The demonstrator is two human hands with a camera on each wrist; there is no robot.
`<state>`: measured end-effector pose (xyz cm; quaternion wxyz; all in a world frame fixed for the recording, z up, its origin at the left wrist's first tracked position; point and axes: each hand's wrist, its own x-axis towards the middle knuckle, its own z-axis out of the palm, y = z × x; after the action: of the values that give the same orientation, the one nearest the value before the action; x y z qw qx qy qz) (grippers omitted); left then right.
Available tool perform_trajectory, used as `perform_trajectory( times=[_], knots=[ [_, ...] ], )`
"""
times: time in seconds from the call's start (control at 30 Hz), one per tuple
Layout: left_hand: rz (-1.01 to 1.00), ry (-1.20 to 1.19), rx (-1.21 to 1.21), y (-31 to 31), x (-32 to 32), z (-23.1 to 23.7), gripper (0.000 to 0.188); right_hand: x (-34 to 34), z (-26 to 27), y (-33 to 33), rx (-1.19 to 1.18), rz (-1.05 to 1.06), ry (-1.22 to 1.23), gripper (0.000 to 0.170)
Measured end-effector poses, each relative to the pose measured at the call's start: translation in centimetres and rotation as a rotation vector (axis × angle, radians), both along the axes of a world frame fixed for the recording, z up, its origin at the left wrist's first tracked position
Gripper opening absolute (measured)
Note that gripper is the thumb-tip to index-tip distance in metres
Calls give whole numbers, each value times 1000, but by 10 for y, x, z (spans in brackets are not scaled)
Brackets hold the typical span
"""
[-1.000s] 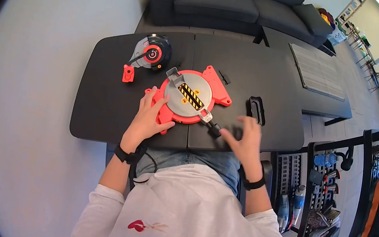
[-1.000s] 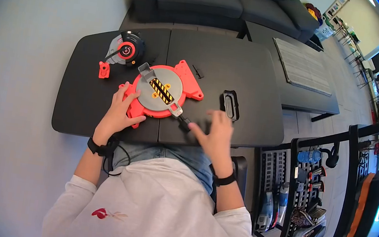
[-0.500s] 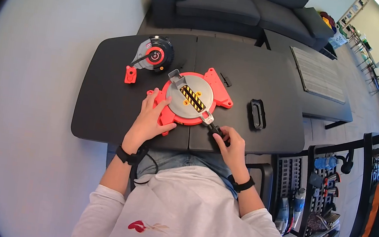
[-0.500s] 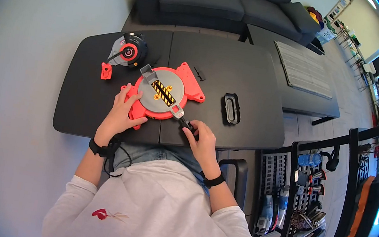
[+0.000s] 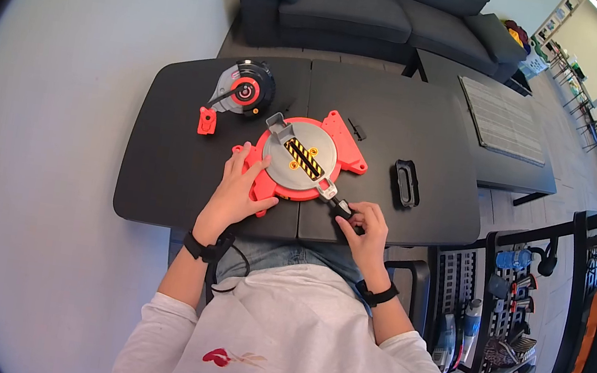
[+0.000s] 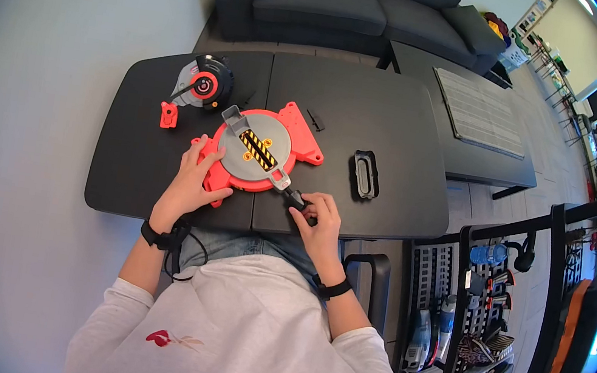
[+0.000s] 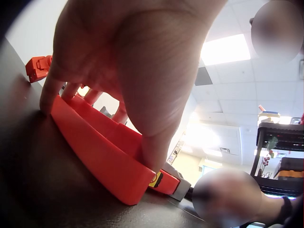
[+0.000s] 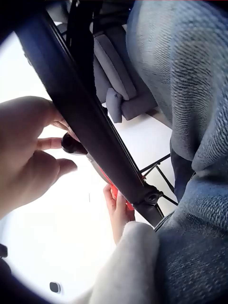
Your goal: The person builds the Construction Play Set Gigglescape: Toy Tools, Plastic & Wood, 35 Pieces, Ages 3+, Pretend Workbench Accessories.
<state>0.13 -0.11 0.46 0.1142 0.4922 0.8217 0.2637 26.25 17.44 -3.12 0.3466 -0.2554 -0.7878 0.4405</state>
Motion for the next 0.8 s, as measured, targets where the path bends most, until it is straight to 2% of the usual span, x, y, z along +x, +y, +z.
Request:
perform_trajectory(
  times=[0.3, 0.4, 0.5, 0.6, 0.7, 0.8],
  knots=[
    [-7, 21, 18, 0, -1, -5, 91, -2, -9, -2, -136, -41, 59, 29],
    [-6, 29, 16, 0, -1, -5, 91, -3, 6, -6, -64, -34, 64, 27],
    [-7, 31, 13, 0, -1, -4, 91, -1, -5, -2, -57, -46, -19, 29],
    [-6, 18, 18, 0, 0, -3, 90, -4, -8, -2, -243, -80, 8, 32],
    [-8, 14, 16, 0, 0, -2, 90, -7, 10, -9, -81, -73, 61, 34],
    [-10, 17, 16, 0, -1, -4, 90, -4, 2, -6, -23, -45, 34, 30]
  ],
)
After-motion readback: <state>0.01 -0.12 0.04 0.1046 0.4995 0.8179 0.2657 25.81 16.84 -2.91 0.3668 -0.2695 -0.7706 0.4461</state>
